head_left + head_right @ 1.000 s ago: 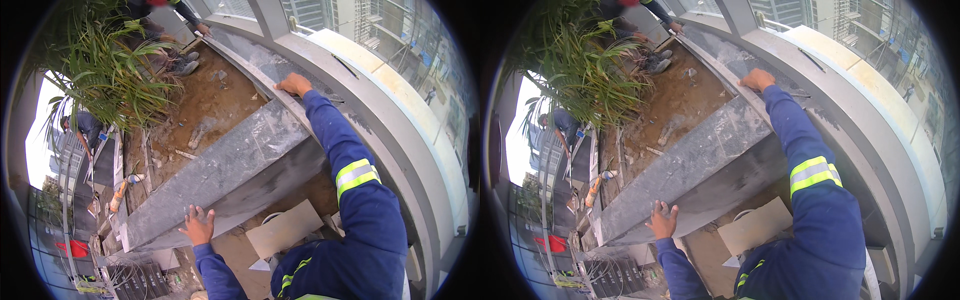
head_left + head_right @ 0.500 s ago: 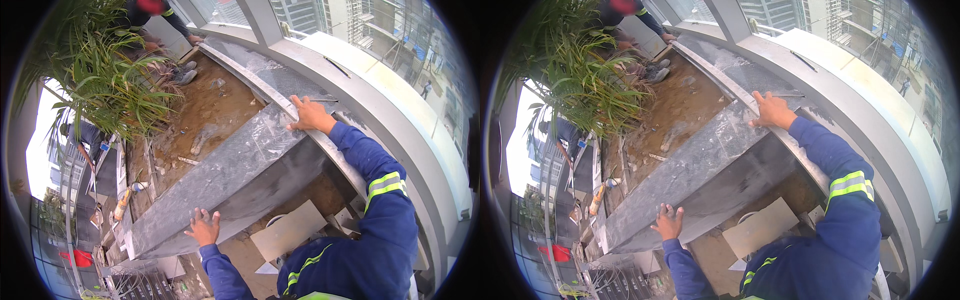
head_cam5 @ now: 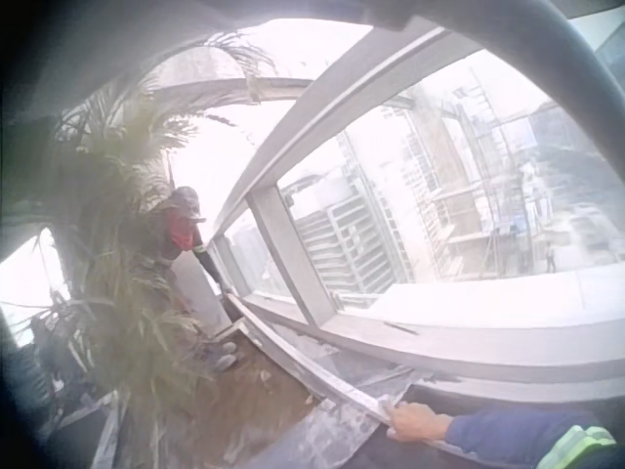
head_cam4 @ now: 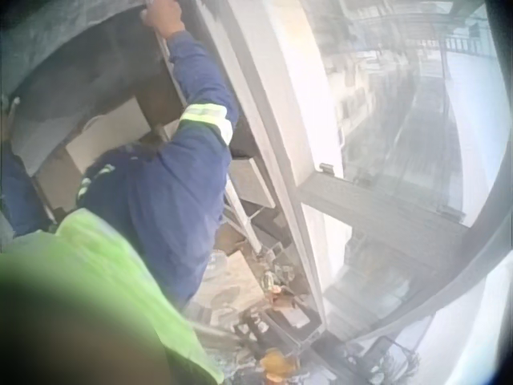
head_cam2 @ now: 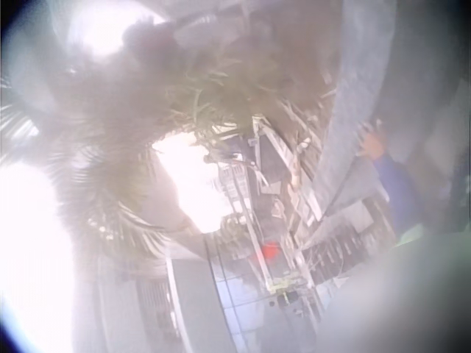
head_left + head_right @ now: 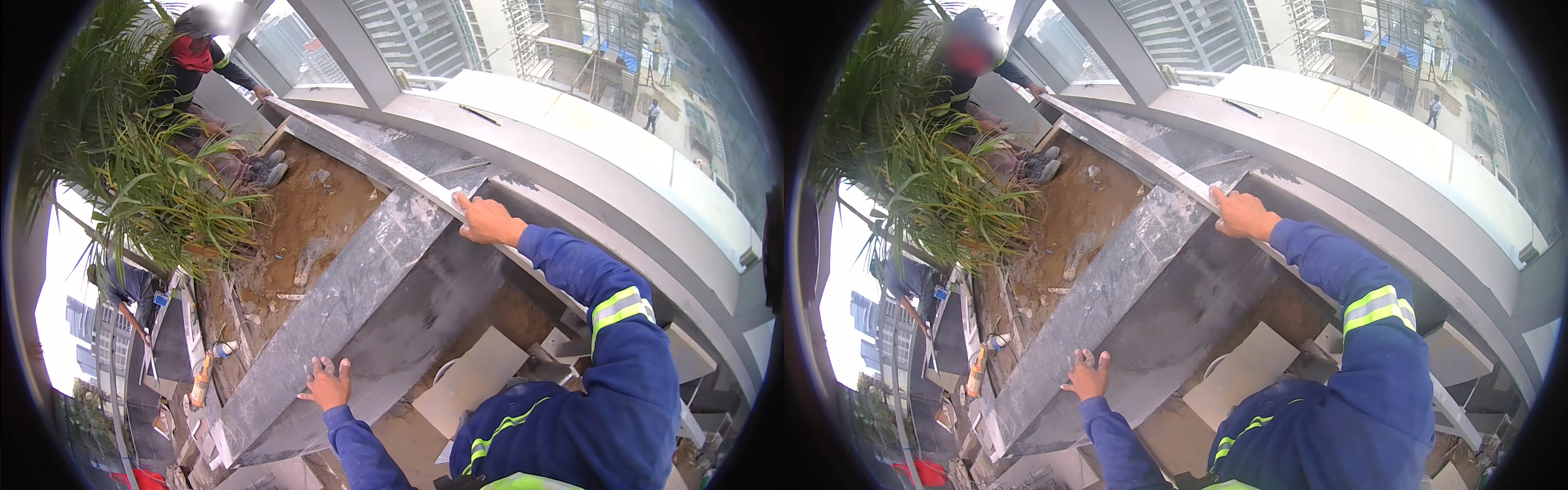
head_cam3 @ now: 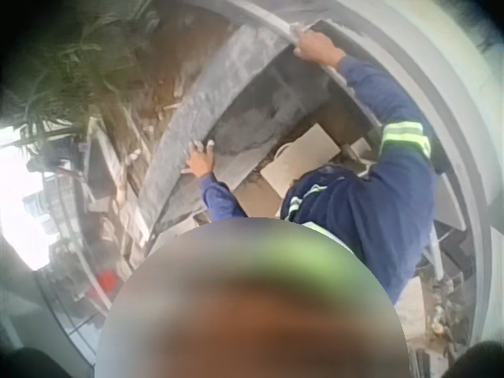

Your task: The person positions a large stone slab along a curved planter edge, then retrieves a long metal trim piece and fits it along the slab's edge. They adjust the slab and trim repeatedly to align them with the planter curve.

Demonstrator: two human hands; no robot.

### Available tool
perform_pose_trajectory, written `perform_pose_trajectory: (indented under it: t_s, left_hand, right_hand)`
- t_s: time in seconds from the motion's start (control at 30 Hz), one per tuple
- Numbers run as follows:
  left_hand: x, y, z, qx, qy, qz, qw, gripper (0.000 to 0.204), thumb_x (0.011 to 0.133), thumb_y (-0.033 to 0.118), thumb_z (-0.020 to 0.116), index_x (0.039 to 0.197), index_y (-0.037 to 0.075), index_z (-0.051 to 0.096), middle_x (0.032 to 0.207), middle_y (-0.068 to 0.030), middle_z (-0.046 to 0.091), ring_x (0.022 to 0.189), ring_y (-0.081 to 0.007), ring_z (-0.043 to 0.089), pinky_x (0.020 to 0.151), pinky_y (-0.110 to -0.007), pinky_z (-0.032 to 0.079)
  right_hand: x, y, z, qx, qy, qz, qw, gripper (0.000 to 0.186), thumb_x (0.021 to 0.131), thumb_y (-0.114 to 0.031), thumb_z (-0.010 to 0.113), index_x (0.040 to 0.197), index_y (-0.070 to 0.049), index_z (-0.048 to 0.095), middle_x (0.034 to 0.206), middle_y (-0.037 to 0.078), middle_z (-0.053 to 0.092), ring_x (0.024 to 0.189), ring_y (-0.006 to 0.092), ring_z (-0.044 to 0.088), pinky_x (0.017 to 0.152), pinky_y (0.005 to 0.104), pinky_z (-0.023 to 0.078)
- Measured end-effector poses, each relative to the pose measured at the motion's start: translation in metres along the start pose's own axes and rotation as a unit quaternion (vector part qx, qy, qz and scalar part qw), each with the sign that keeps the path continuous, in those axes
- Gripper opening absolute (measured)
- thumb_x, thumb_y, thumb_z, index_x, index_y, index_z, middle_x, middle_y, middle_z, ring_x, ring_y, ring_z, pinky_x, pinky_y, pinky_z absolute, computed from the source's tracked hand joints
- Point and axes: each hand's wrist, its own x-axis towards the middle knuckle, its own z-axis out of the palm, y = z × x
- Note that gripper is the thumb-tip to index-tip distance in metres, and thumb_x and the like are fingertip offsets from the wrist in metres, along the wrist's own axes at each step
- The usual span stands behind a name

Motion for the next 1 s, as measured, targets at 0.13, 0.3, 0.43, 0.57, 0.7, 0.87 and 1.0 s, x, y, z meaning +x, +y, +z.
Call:
perform_pose_trajectory:
  t_s: [0.13, 0.3, 0.43, 0.57, 0.7, 0.87, 1.0]
  left_hand:
    - [0.005, -0.006, 0.001, 0.02, -0.005, 0.025, 0.999, 0.072, 0.097, 0.068, 0.06, 0.151, 0.02, 0.063, 0.168, -0.0052, 0.047, 0.139, -0.051, 0.052, 0.117, -0.086, 0.015]
    - [0.008, -0.011, -0.001, 0.04, -0.006, 0.05, 0.998, 0.071, 0.099, 0.068, 0.057, 0.15, 0.02, 0.064, 0.167, -0.0054, 0.048, 0.137, -0.0553, 0.053, 0.115, -0.087, 0.016]
    - [0.003, -0.017, -0.016, 0.059, -0.022, 0.097, 0.993, 0.081, 0.096, 0.071, 0.061, 0.156, 0.017, 0.056, 0.152, -0.0146, 0.062, 0.133, -0.0511, 0.06, 0.113, -0.087, 0.021]
    - [0.0, -0.031, -0.03, 0.093, -0.041, 0.181, 0.978, 0.078, 0.1, 0.07, 0.051, 0.153, 0.014, 0.06, 0.149, -0.0178, 0.064, 0.13, -0.046, 0.063, 0.111, -0.077, 0.034]
    - [-0.001, -0.02, -0.023, 0.076, 0.031, 0.289, 0.954, 0.085, 0.103, 0.076, 0.038, 0.154, 0.011, 0.058, 0.154, -0.016, 0.061, 0.131, -0.046, 0.062, 0.111, -0.071, 0.039]
    - [-0.026, 0.069, -0.004, -0.431, -0.203, 0.446, 0.758, 0.099, 0.103, 0.08, 0.031, 0.157, -0.001, 0.05, 0.154, -0.024, 0.057, 0.133, -0.0452, 0.061, 0.114, -0.067, 0.042]
    - [-0.063, 0.152, -0.015, -0.658, -0.427, 0.343, 0.517, 0.098, 0.105, 0.076, 0.036, 0.16, -0.005, 0.039, 0.159, -0.028, 0.049, 0.142, -0.0501, 0.049, 0.121, -0.07, 0.033]
  right_hand:
    - [-0.027, -0.007, -0.01, 0.019, 0.051, 0.017, 0.998, 0.078, 0.092, -0.029, 0.07, 0.159, -0.008, 0.037, 0.11, 0.033, 0.066, 0.101, 0.0491, 0.07, 0.091, 0.0556, 0.054]
    - [-0.078, -0.027, -0.024, -0.004, 0.106, 0.014, 0.994, 0.072, 0.097, -0.028, 0.064, 0.16, -0.004, 0.037, 0.109, 0.034, 0.066, 0.094, 0.0501, 0.071, 0.086, 0.0558, 0.058]
    - [-0.132, -0.05, -0.043, -0.009, 0.117, 0.042, 0.992, 0.063, 0.094, -0.022, 0.068, 0.15, -0.003, 0.048, 0.106, 0.029, 0.071, 0.095, 0.0477, 0.073, 0.083, 0.0552, 0.059]
    - [-0.201, -0.071, -0.055, -0.045, 0.146, 0.088, 0.984, 0.052, 0.084, -0.012, 0.075, 0.133, -0.002, 0.059, 0.094, 0.023, 0.075, 0.092, 0.0437, 0.076, 0.078, 0.0536, 0.06]
    - [-0.29, -0.093, -0.061, -0.07, 0.172, 0.108, 0.977, 0.044, 0.081, -0.009, 0.074, 0.123, -0.005, 0.062, 0.087, 0.021, 0.074, 0.085, 0.0428, 0.075, 0.073, 0.054, 0.06]
    - [-0.404, -0.128, -0.07, -0.094, 0.178, 0.139, 0.97, 0.046, 0.082, -0.008, 0.072, 0.126, -0.009, 0.06, 0.082, 0.019, 0.072, 0.08, 0.0438, 0.073, 0.068, 0.0552, 0.057]
    - [-0.489, -0.157, -0.067, -0.113, 0.175, 0.17, 0.963, 0.053, 0.082, -0.01, 0.073, 0.132, -0.014, 0.057, 0.077, 0.017, 0.069, 0.076, 0.0432, 0.072, 0.062, 0.0558, 0.054]
